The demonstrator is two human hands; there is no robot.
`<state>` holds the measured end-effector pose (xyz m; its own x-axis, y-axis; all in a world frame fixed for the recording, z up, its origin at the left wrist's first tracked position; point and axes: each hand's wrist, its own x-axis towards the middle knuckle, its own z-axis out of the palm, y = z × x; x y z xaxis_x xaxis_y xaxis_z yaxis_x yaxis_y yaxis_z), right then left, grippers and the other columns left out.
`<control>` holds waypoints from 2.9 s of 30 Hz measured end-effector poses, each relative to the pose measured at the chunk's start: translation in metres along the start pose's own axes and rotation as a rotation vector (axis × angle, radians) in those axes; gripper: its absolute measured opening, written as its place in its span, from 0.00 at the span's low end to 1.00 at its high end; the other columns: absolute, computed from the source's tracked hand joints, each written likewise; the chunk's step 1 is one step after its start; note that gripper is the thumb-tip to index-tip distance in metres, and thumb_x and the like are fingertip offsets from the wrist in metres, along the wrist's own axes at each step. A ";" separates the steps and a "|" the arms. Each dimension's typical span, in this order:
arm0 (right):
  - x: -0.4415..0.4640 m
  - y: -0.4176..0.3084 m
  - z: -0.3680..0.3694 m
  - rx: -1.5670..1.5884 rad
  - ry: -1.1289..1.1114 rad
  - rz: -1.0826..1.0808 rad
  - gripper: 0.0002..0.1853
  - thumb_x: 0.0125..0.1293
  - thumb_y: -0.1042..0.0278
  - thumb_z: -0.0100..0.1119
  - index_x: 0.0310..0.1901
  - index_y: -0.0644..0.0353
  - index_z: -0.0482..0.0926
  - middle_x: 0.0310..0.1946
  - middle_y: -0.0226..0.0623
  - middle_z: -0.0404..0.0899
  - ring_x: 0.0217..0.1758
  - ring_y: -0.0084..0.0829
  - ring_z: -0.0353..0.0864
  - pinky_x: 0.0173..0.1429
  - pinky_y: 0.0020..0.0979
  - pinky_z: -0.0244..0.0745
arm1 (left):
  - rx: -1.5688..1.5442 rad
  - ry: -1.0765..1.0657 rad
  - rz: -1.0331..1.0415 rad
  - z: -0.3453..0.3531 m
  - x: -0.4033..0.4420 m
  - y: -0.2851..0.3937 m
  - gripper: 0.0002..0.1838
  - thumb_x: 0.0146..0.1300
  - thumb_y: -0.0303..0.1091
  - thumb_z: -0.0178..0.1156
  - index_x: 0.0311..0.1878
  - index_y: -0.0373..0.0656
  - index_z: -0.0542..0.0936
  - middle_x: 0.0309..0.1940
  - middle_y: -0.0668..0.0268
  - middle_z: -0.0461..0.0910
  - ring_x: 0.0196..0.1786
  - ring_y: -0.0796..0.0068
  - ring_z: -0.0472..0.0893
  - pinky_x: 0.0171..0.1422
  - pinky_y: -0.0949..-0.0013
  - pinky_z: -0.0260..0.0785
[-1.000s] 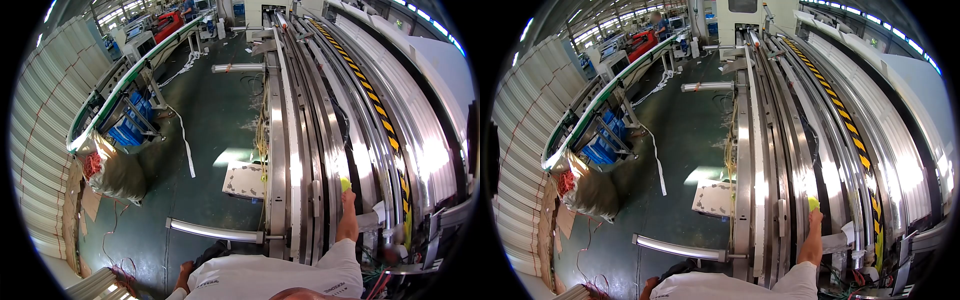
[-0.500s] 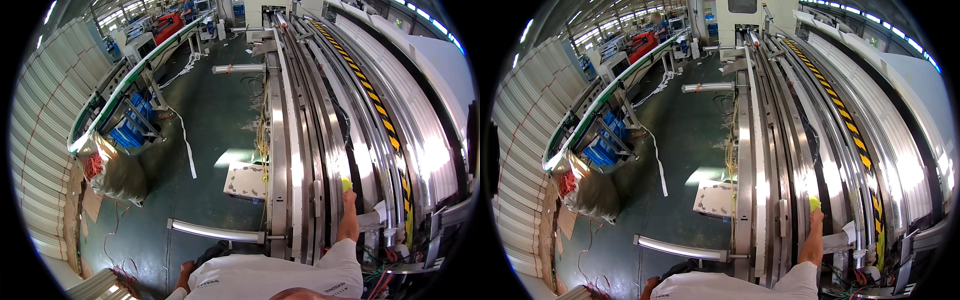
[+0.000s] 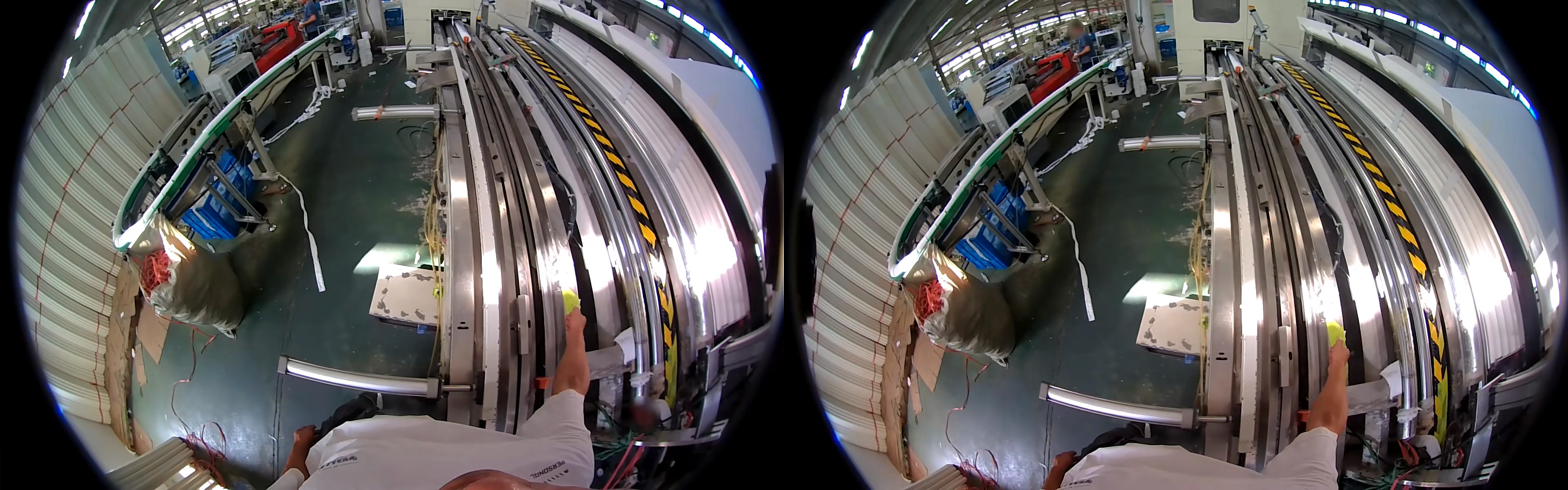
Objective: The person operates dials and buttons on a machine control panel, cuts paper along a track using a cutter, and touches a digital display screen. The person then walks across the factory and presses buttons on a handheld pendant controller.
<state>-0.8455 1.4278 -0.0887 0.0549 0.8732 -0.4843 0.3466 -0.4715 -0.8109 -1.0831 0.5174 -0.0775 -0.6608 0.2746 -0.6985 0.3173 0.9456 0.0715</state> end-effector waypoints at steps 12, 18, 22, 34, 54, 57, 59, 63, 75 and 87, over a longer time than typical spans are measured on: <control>0.092 0.057 0.006 -0.311 0.104 -0.235 0.27 0.70 0.45 0.48 0.42 0.67 0.80 0.39 0.58 0.78 0.44 0.55 0.77 0.49 0.47 0.70 | -0.083 0.091 -0.004 0.004 -0.015 -0.016 0.17 0.60 0.51 0.63 0.45 0.51 0.84 0.45 0.60 0.86 0.51 0.53 0.84 0.54 0.50 0.76; 0.075 0.055 0.005 -0.291 0.108 -0.217 0.37 0.69 0.40 0.48 0.45 0.77 0.82 0.47 0.68 0.81 0.55 0.61 0.80 0.59 0.50 0.73 | -0.102 0.086 -0.053 0.015 -0.015 -0.022 0.16 0.61 0.50 0.61 0.46 0.51 0.84 0.45 0.59 0.86 0.52 0.54 0.84 0.54 0.50 0.76; 0.066 0.049 0.005 -0.309 0.096 -0.196 0.38 0.69 0.39 0.49 0.47 0.78 0.82 0.47 0.67 0.81 0.57 0.60 0.80 0.59 0.50 0.73 | -0.096 0.068 -0.072 0.010 -0.018 -0.021 0.15 0.61 0.46 0.61 0.45 0.49 0.84 0.45 0.56 0.86 0.52 0.52 0.84 0.55 0.50 0.76; 0.007 0.045 0.001 -0.407 0.095 -0.260 0.37 0.70 0.39 0.49 0.49 0.77 0.81 0.49 0.67 0.81 0.58 0.60 0.79 0.61 0.49 0.72 | 0.003 0.134 0.073 0.029 -0.005 -0.072 0.19 0.64 0.49 0.58 0.50 0.46 0.82 0.51 0.57 0.83 0.55 0.53 0.82 0.55 0.49 0.75; 0.005 0.053 0.009 -0.436 -0.006 -0.471 0.34 0.70 0.42 0.50 0.51 0.74 0.82 0.50 0.65 0.82 0.58 0.57 0.80 0.62 0.46 0.72 | -0.203 0.042 0.009 0.037 -0.077 -0.062 0.18 0.67 0.50 0.60 0.54 0.51 0.83 0.53 0.60 0.82 0.56 0.59 0.81 0.63 0.51 0.70; -0.040 0.042 -0.003 -0.312 0.064 -0.452 0.31 0.71 0.45 0.51 0.48 0.74 0.82 0.45 0.58 0.84 0.53 0.50 0.83 0.59 0.44 0.73 | -0.116 -0.050 -0.017 0.020 -0.052 -0.059 0.21 0.69 0.53 0.56 0.56 0.53 0.82 0.56 0.60 0.81 0.59 0.58 0.80 0.65 0.50 0.69; -0.054 0.046 -0.016 -0.299 0.011 -0.452 0.29 0.71 0.47 0.52 0.46 0.74 0.82 0.42 0.53 0.85 0.49 0.45 0.83 0.56 0.42 0.74 | 0.017 -0.058 0.038 0.007 -0.039 -0.056 0.21 0.70 0.53 0.54 0.56 0.52 0.82 0.55 0.60 0.81 0.60 0.57 0.79 0.65 0.49 0.69; -0.124 0.057 -0.031 -0.111 0.107 -0.568 0.28 0.71 0.50 0.52 0.45 0.75 0.80 0.38 0.47 0.84 0.42 0.40 0.82 0.51 0.42 0.74 | 0.128 -0.036 0.243 0.002 -0.002 -0.073 0.20 0.72 0.52 0.51 0.56 0.52 0.82 0.55 0.57 0.81 0.60 0.55 0.79 0.65 0.48 0.68; -0.705 0.212 0.008 0.380 -0.525 -0.311 0.09 0.69 0.68 0.62 0.44 0.64 0.84 0.39 0.37 0.86 0.42 0.25 0.83 0.48 0.28 0.78 | 0.510 -0.232 0.677 0.014 0.079 -0.165 0.11 0.67 0.41 0.59 0.47 0.48 0.81 0.51 0.59 0.84 0.48 0.54 0.84 0.51 0.53 0.78; -1.037 0.705 -0.020 -0.198 -0.089 0.239 0.26 0.59 0.47 0.67 0.50 0.60 0.82 0.50 0.45 0.81 0.54 0.40 0.80 0.56 0.39 0.74 | -0.382 -0.777 0.201 0.055 -0.002 -0.126 0.13 0.68 0.34 0.59 0.50 0.37 0.77 0.41 0.58 0.83 0.37 0.68 0.84 0.38 0.64 0.81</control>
<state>-0.6389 0.1927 -0.1517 0.0778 0.7225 -0.6870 0.5094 -0.6212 -0.5956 -1.0842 0.3880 -0.1242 0.0749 0.3771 -0.9231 0.0375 0.9240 0.3805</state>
